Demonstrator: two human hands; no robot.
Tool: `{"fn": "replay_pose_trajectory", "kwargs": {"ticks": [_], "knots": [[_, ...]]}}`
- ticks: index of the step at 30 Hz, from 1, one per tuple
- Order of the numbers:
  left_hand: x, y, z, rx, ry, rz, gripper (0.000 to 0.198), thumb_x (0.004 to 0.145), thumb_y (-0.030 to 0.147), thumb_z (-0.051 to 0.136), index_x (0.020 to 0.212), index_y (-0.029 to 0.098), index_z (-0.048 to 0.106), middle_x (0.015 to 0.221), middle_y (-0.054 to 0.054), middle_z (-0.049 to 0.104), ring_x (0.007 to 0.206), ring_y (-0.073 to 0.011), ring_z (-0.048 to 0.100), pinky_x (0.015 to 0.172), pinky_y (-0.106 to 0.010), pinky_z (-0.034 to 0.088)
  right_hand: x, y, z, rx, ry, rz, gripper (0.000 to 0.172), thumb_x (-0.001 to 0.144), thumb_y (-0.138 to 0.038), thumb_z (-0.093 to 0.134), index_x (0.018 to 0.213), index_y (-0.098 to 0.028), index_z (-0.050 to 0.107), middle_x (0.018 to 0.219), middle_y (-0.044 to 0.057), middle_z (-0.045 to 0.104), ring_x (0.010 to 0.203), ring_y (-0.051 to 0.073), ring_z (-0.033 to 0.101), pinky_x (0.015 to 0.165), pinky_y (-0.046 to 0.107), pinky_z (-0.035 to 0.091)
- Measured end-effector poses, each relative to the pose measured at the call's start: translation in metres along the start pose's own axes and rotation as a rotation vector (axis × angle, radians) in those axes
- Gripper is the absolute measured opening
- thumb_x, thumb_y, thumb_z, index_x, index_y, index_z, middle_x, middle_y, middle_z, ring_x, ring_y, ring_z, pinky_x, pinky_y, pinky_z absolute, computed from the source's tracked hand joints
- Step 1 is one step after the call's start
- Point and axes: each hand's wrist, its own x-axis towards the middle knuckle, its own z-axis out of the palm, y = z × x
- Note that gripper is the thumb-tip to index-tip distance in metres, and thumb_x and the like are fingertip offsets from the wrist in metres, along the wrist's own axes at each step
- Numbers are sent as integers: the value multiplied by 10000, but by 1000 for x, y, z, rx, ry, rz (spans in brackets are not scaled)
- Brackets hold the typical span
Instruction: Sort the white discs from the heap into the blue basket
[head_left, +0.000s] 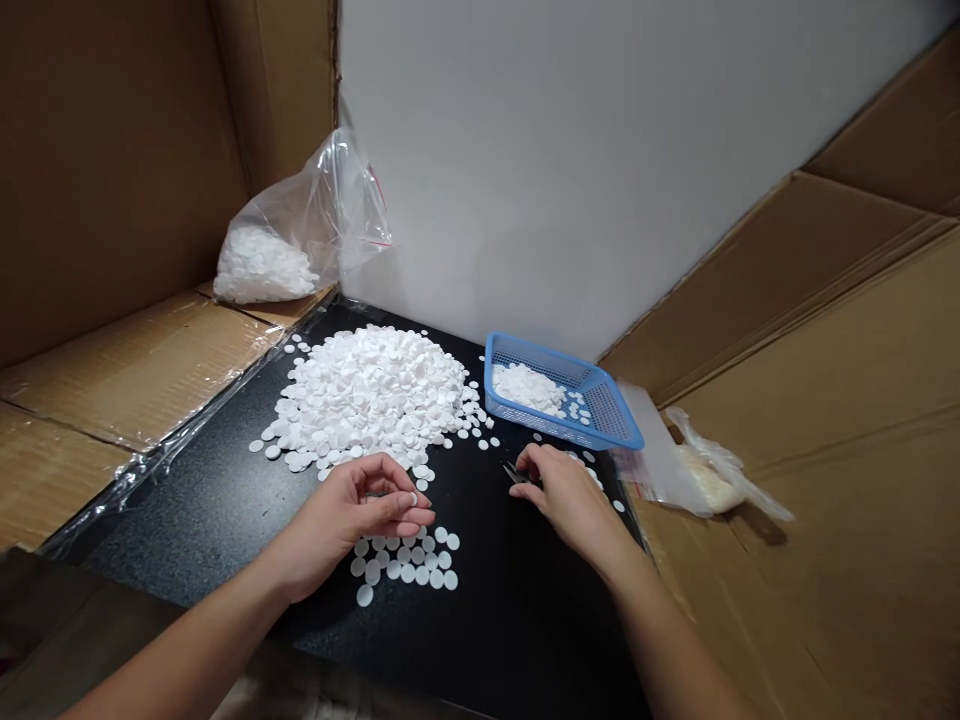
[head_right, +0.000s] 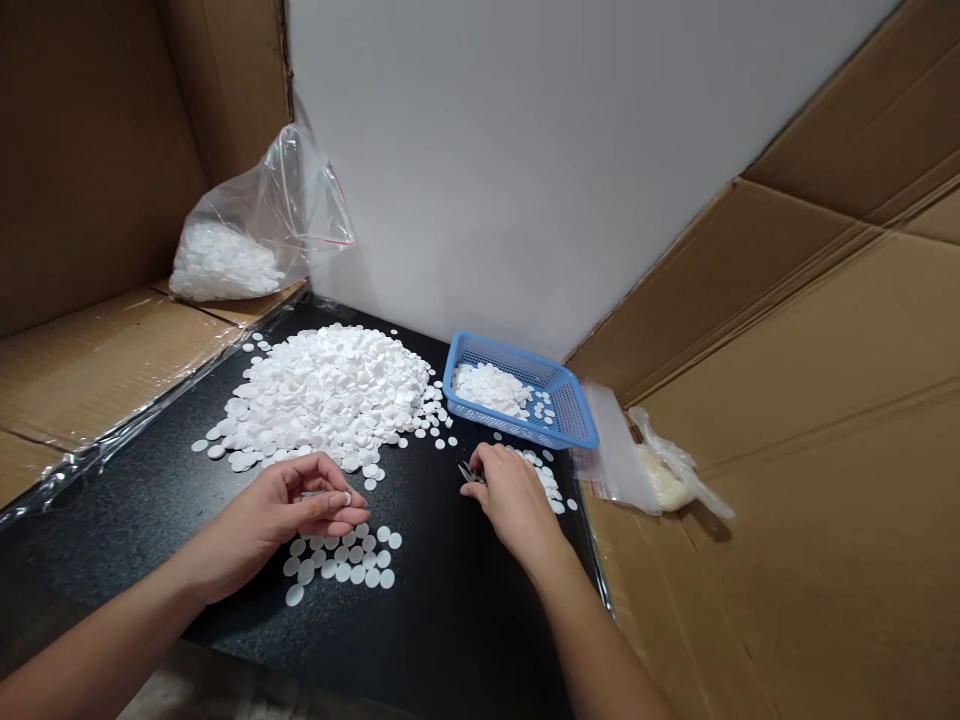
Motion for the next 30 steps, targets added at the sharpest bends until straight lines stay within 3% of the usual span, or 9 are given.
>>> {"fn": "replay_pose_trajectory", "kwargs": {"ticks": [3,6,8,11,17,21,25,28,30], "knots": [[-1,0,7,-46,-27,-2,339,742,367,862,806,162,600,917,-92,795,848,-194,763,747,-245,589,-2,-1,-3,74,-107,78,168,784,-140,686,828,-216,542,729,-14,612,717,194,586,618,272,347],[-3,2,16,-113,-11,-14,357,732,361,873,930,172,645,923,-88,799,829,-182,764,767,-248,590,-1,-2,-5,100,-159,157,176,787,-115,668,847,-214,536,699,-23,600,701,190,577,609,266,338],[-4,3,21,-163,19,-47,409,712,354,888,1015,167,686,940,-88,798,841,-176,761,790,-244,591,-1,1,-6,73,-135,161,171,770,-134,696,810,-209,548,745,-1,616,757,204,588,635,269,350],[-5,4,27,-212,47,-80,360,688,337,903,941,144,735,966,-90,792,825,-160,752,771,-217,591,-3,5,-6,13,-100,155,191,741,-178,744,715,-201,557,803,32,633,841,234,596,671,280,362],[-2,7,36,-231,51,-60,278,706,318,892,866,154,734,817,-42,778,701,-111,725,679,-166,568,-8,3,-8,-69,-75,62,233,850,-219,669,677,-213,512,692,20,598,758,229,580,650,289,333],[-1,11,41,-226,45,-81,250,730,302,875,815,159,688,840,-77,791,741,-155,752,658,-184,571,-12,0,-11,-30,10,49,127,975,-195,457,911,-193,566,829,52,634,693,200,587,623,290,361],[0,12,45,-243,31,-105,280,735,271,871,941,144,730,865,-104,799,768,-169,760,690,-201,586,-14,2,-13,-4,29,85,338,989,-168,355,1228,-192,594,1067,104,626,727,202,626,595,294,409],[1,11,46,-249,21,-131,313,740,264,866,998,127,753,877,-113,801,775,-167,759,716,-206,594,-15,4,-12,25,36,131,574,944,-99,344,1497,-236,411,994,86,656,751,222,645,625,308,447],[2,10,46,-255,16,-135,283,736,272,869,956,130,762,868,-110,801,772,-174,762,703,-208,597,-15,2,-12,130,53,136,633,944,-119,345,1568,-206,277,939,79,684,784,234,662,676,330,487]]}}
